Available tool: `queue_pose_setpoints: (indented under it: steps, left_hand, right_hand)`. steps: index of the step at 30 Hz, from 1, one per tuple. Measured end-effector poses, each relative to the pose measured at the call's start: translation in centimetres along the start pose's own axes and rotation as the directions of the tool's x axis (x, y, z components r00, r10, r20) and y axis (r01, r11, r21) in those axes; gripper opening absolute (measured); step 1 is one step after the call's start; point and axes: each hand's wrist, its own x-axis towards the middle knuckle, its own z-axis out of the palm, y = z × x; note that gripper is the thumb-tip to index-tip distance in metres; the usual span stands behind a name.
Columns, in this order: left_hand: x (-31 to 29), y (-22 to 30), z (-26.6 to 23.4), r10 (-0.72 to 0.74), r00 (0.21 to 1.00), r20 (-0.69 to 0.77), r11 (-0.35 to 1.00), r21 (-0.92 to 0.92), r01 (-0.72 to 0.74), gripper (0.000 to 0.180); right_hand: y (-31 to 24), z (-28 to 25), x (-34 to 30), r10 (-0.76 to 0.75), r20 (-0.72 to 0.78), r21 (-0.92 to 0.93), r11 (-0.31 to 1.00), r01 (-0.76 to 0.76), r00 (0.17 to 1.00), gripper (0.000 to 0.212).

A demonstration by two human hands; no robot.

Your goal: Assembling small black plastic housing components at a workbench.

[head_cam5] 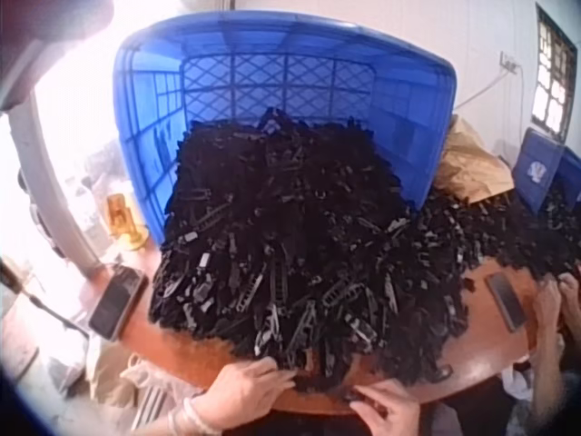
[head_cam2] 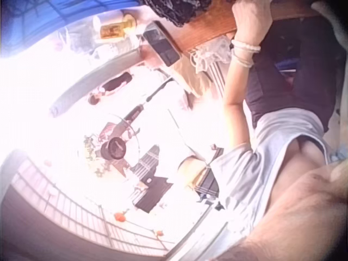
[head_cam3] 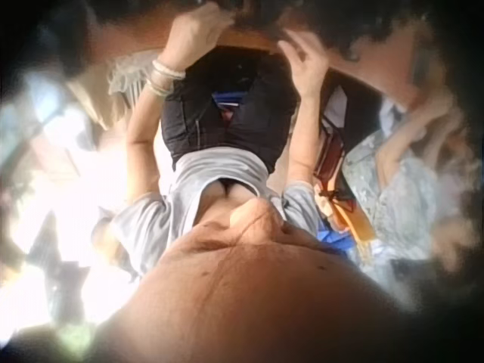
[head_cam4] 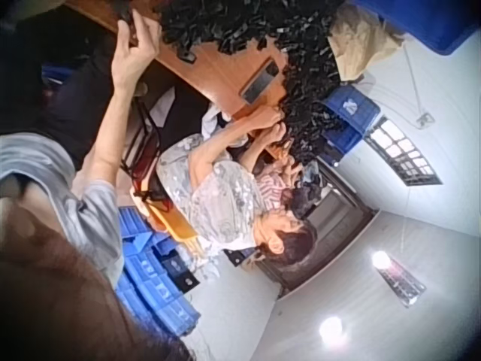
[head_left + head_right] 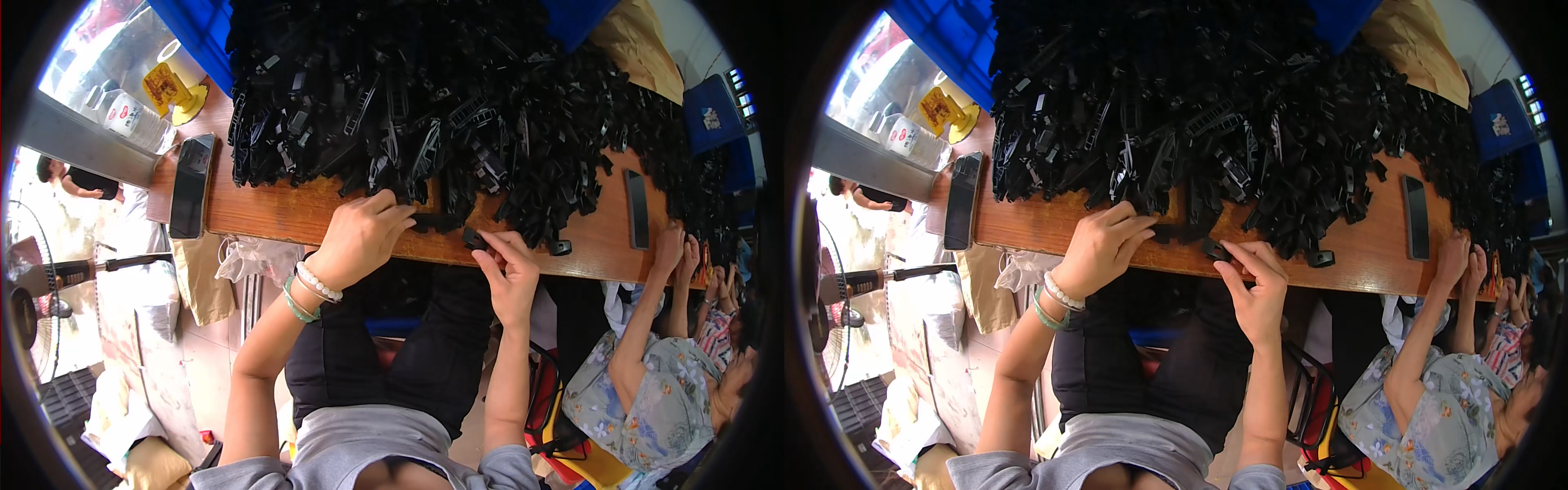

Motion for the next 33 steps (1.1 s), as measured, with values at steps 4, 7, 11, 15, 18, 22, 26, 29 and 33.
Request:
queue_pose_setpoints:
  steps: [4,7,11,15,18,22,26,29,33]
  left_hand:
    - [0.0,0.1,0.8,-0.078,0.992,-0.099,0.988,0.127,0.09,0.011]
    - [-0.4,0.1,1.8,-0.043,0.979,-0.199,0.987,0.146,0.073,0.014]
    - [-0.3,1.7,2.2,0.061,0.969,-0.238,0.995,0.097,-0.038,0.024]
    - [-0.1,1.1,2.0,0.073,0.991,-0.117,0.994,0.094,-0.062,0.027]
    - [0.0,0.3,1.8,0.085,0.992,-0.096,0.995,0.068,-0.079,0.026]
    - [0.0,0.5,1.3,0.104,0.995,-0.007,0.994,0.035,-0.104,0.025]
    - [0.2,0.4,1.1,0.069,0.998,-0.013,0.997,0.018,-0.068,0.024]
    - [0.2,0.3,1.3,0.025,0.999,0.022,1.0,-0.018,-0.025,0.023]
    - [0.6,0.0,1.0,0.124,0.992,0.029,0.992,0.024,-0.125,0.024]
  right_hand:
    - [0.1,0.2,0.0,-0.022,-0.021,-0.019,1.0,0.021,1.0,0.028]
    - [-0.1,0.3,0.0,-0.015,-0.032,-0.025,1.0,0.014,0.999,0.028]
    - [-0.3,0.5,0.1,-0.069,-0.021,-0.109,0.992,0.067,0.997,0.028]
    - [-0.5,0.3,0.0,-0.064,-0.003,-0.132,0.989,0.063,0.998,0.029]
    - [0.2,-0.2,-0.2,0.032,-0.02,0.04,0.999,-0.031,0.999,0.028]
    - [-0.7,-0.1,0.1,0.0,0.036,-0.045,0.999,0.001,0.999,0.027]
    - [-0.9,-0.2,0.0,0.002,0.092,-0.06,0.998,0.004,0.996,0.028]
    - [-1.0,0.1,0.3,-0.063,0.093,-0.141,0.987,0.076,0.994,0.028]
    - [-1.9,0.5,0.6,-0.044,0.057,-0.121,0.991,0.05,0.997,0.027]
